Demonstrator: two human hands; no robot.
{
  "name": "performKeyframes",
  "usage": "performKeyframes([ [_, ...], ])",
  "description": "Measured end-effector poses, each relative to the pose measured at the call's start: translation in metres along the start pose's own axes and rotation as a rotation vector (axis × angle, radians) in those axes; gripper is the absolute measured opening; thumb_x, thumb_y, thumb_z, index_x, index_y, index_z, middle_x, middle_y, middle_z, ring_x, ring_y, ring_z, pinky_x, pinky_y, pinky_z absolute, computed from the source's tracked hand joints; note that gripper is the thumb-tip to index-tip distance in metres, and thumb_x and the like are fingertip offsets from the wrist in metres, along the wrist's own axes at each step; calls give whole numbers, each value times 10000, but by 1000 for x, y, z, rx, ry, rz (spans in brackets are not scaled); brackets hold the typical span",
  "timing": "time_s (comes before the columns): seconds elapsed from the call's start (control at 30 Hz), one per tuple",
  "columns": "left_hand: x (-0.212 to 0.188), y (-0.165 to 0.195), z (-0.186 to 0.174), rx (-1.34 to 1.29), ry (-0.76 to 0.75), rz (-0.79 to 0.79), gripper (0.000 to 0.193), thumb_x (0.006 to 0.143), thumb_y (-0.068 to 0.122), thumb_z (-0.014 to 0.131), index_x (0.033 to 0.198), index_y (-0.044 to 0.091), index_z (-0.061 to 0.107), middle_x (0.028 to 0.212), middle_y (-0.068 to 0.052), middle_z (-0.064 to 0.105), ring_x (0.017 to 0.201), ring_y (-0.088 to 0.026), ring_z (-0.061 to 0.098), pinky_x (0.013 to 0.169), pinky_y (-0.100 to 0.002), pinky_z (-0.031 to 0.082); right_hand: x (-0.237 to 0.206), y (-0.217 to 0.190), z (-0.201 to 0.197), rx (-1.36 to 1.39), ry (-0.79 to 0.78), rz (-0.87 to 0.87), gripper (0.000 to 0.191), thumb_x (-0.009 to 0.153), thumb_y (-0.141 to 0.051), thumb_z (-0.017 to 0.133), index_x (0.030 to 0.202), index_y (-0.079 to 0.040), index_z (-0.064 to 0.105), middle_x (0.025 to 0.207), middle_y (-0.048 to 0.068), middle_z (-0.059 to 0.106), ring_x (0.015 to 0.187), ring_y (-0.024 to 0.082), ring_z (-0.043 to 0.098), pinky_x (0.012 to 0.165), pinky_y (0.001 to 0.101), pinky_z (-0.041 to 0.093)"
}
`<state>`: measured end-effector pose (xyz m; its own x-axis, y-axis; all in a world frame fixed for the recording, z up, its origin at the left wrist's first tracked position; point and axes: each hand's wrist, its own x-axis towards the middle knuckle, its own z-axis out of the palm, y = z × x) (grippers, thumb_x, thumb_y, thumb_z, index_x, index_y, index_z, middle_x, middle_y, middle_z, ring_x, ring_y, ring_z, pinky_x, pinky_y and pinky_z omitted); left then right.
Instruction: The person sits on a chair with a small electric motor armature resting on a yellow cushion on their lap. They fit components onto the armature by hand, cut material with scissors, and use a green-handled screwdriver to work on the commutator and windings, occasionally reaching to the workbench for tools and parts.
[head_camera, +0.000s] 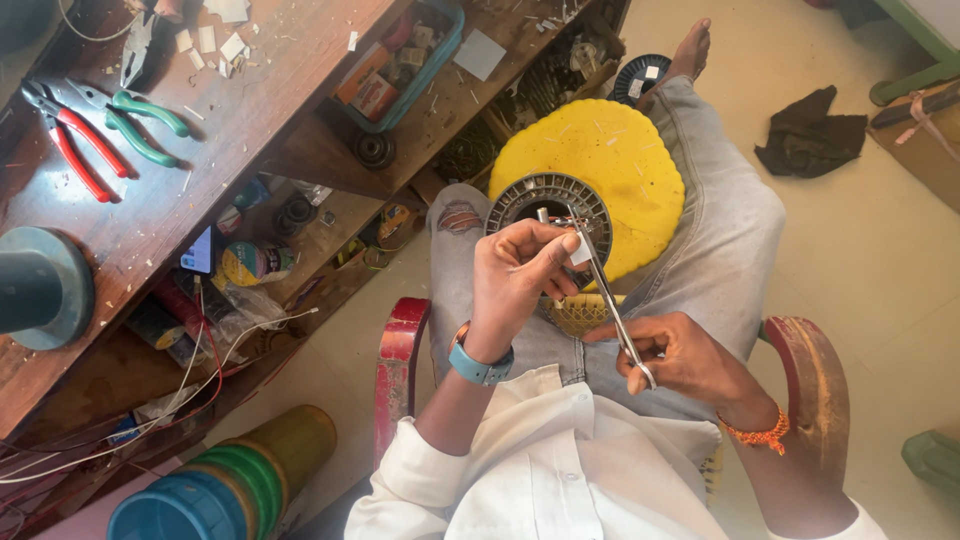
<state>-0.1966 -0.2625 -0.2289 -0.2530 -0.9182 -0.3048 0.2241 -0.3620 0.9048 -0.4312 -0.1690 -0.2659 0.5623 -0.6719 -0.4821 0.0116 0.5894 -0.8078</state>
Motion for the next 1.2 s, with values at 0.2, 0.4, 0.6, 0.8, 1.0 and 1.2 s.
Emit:
performKeyframes([
  [0.2, 1, -1, 0, -43, -21, 4, 224, 957, 156, 740, 1022, -57, 723, 832, -133, 765, 577, -111, 692, 490, -219, 537, -2, -7, 1, -83, 27, 52, 647, 671, -162, 895, 1276, 4, 736, 650, -6, 645, 595, 52, 562, 550, 231, 459],
  [0.4, 1, -1, 0, -57, -25, 4, 225, 955, 163, 739, 1020, -52, 723, 833, -129, 765, 576, -110, 692, 483, -219, 536, -2, -1, -3, -89, 15, 6, 694, 653, -201, 912, 1284, 14, 719, 668, -12, 648, 607, 44, 545, 544, 227, 440],
  [0.6, 1, 2, -3, -34, -10, -4, 234, 966, 173, 744, 1004, -58, 732, 821, -114, 750, 567, -104, 677, 486, -218, 530, -1, 17, -13, 35, -7, -46, 692, 769, -384, 845, 1289, 51, 702, 667, 8, 709, 605, 55, 580, 569, 223, 470],
  [0.8, 2, 1, -1, -93, -34, -24, 214, 952, 169, 734, 1013, -35, 730, 827, -114, 762, 564, -105, 680, 486, -219, 533, 0, 8, -9, -39, -24, -36, 630, 733, -233, 823, 1295, 32, 715, 652, -8, 675, 586, 52, 555, 536, 229, 438],
  [1.0, -4, 0, 5, -57, -5, -12, 217, 958, 168, 734, 997, -45, 724, 824, -109, 759, 575, -105, 689, 492, -215, 534, -4, -16, 7, -136, 52, 67, 618, 691, -112, 835, 1290, -8, 729, 607, -12, 645, 558, 40, 550, 518, 226, 445],
  [1.2, -3, 0, 8, -44, -23, -8, 221, 951, 183, 740, 995, -33, 723, 816, -99, 753, 580, -107, 698, 507, -220, 550, -7, -19, 7, -86, 71, 41, 621, 699, -121, 846, 1295, -2, 721, 595, -15, 629, 545, 38, 548, 508, 221, 428],
])
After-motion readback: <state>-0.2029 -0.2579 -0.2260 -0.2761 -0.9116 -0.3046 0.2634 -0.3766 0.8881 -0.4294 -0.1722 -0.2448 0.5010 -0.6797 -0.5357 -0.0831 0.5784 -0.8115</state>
